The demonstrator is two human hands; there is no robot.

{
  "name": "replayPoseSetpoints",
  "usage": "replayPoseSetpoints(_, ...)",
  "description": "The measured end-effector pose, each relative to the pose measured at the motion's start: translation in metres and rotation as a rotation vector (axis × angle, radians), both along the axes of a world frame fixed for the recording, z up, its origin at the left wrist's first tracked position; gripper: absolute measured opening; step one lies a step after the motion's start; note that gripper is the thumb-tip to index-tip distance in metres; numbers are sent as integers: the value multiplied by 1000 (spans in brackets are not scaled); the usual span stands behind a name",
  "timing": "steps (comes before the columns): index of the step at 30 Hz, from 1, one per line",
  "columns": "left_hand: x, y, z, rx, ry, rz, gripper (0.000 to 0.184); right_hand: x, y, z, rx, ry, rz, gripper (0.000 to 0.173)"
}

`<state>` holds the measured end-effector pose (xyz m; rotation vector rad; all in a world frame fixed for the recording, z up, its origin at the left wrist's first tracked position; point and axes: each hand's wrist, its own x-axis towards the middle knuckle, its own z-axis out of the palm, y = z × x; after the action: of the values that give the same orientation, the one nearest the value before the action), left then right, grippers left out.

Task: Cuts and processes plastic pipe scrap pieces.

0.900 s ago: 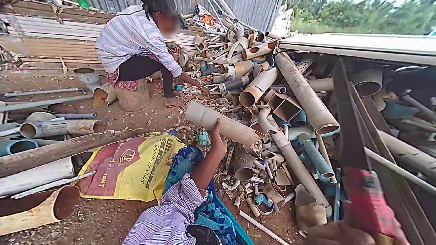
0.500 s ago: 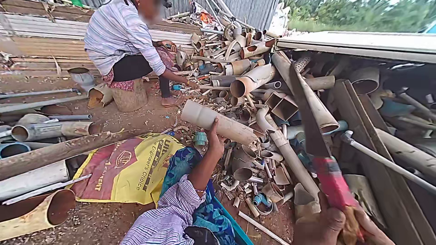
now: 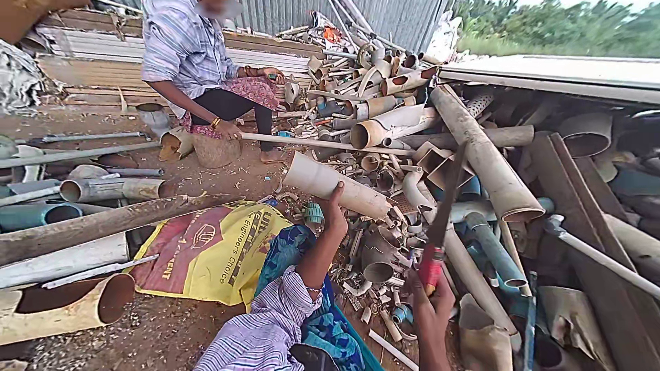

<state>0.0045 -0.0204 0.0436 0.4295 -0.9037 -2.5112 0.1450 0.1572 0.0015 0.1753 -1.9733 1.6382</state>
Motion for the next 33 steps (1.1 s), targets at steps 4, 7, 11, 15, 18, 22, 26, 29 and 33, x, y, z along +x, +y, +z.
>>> replayPoseSetpoints(4, -3, 1, -7, 22, 5, -26, 69, 16, -4, 33, -202, 490, -47, 16)
replayPoseSetpoints(7, -1, 2, -5, 33, -5, -48, 67, 6, -20, 0, -165, 376, -115, 12)
replayPoseSetpoints(11, 3, -1, 2, -18, -12, -8, 73, -10, -42, -50, -79, -400, 116, 21)
replayPoseSetpoints(15, 9, -9, 10, -74, -7, -3, 87, -2, -39, -13, -228, -200, 29, 15)
replayPoseSetpoints(18, 17, -7, 11, -54, -46, -69, 82, 0, -22, 18, -344, -14, -20, 13)
replayPoseSetpoints(22, 23, -7, 4, 50, -194, -216, 76, 15, -19, 47, -563, 16, 7, 13)
replayPoseSetpoints(26, 38, -33, 21, 140, -210, -224, 68, 31, -14, 66, -616, 112, -7, 17)
replayPoseSetpoints(29, 67, -73, 47, 193, -168, -94, 62, 44, -3, 81, -553, 159, -52, 19)
replayPoseSetpoints(33, 115, -176, 61, 225, -45, 199, 60, 49, 23, 84, -534, 228, -64, 18)
